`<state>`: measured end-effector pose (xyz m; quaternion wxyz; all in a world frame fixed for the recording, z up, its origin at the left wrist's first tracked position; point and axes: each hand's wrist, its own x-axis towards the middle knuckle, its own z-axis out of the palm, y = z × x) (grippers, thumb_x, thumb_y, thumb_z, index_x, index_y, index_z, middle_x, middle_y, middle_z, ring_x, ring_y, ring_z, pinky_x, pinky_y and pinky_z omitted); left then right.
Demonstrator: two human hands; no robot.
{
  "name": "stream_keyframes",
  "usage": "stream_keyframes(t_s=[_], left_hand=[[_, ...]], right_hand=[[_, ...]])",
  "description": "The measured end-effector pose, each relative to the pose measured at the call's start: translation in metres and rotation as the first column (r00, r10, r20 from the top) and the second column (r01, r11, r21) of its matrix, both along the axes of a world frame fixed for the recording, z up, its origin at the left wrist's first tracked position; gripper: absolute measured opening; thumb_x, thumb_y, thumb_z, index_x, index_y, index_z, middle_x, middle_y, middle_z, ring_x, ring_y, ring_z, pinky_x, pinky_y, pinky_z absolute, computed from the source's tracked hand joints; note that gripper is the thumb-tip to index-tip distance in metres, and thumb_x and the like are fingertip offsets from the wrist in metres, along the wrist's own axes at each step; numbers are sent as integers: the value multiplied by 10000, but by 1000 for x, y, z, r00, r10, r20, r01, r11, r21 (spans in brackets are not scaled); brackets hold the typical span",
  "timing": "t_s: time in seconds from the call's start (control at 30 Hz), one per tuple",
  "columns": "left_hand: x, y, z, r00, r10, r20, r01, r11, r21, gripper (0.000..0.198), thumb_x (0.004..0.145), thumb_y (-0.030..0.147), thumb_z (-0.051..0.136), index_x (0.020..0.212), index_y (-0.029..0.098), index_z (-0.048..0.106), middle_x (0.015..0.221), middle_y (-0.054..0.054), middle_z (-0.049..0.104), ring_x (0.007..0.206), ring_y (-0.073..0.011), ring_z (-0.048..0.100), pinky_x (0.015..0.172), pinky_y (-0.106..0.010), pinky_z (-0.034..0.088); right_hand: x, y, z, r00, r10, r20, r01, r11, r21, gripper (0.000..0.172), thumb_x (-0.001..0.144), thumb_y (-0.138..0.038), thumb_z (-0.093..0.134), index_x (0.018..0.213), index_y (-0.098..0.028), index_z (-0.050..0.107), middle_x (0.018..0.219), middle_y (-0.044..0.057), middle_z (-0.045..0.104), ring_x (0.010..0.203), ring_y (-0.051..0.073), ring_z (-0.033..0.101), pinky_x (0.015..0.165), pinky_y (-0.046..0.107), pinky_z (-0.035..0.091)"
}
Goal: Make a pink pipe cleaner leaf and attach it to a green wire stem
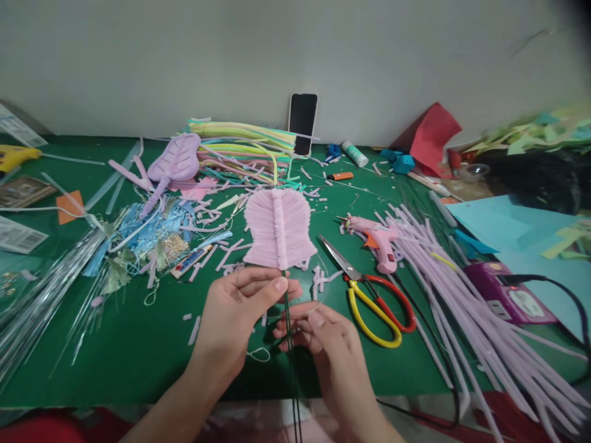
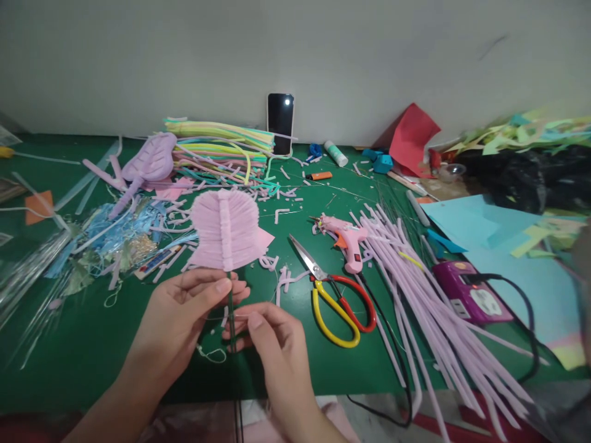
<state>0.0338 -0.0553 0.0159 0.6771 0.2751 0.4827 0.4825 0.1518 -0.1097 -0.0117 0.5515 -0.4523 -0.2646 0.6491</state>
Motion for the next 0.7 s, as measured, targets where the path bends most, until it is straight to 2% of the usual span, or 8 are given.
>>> stream_keyframes(t_s=[0.1,0.27,0.5,0.6,0.7], left_hand=[[1,0,0,1000,11,6,-11,1000,1,135,670,191,819,749,146,719,700,-37,769,670,-171,740,609,-200,591],[2,-2,1,999,12,-36,-13,999,-33,180,643,215,834,750,138,713,705,-52,768,652,-196,737,486,-190,562],[8,-3,0,997,70,-24,-69,997,16,167,648,196,832,744,139,708,713,-53,773,686,-195,744,574,-207,592],[9,-2,0,996,92,-16,-92,996,7,190,636,197,840,760,136,708,709,-55,773,672,-194,744,561,-201,587],[7,0,1,993,116,2,-115,993,-18,202,623,198,847,751,135,704,689,-49,768,650,-189,741,540,-188,578]], right_hand=[[0,2,1,996,-47,74,47,999,9,253,807,-433,687,790,-180,707,703,22,687,660,134,621,604,226,499],[-4,6,4,993,-59,106,57,998,18,234,775,-384,723,694,-176,652,598,1,654,570,113,591,573,220,481],[-7,9,7,980,-119,160,118,993,20,237,755,-373,740,661,-176,647,581,-1,654,564,115,601,572,220,508],[-7,9,5,983,-109,144,107,994,22,222,765,-366,740,683,-176,662,604,4,671,584,118,615,591,219,518],[-6,7,3,997,-56,53,56,998,5,253,822,-425,674,776,-179,712,703,36,715,654,151,656,625,257,545]])
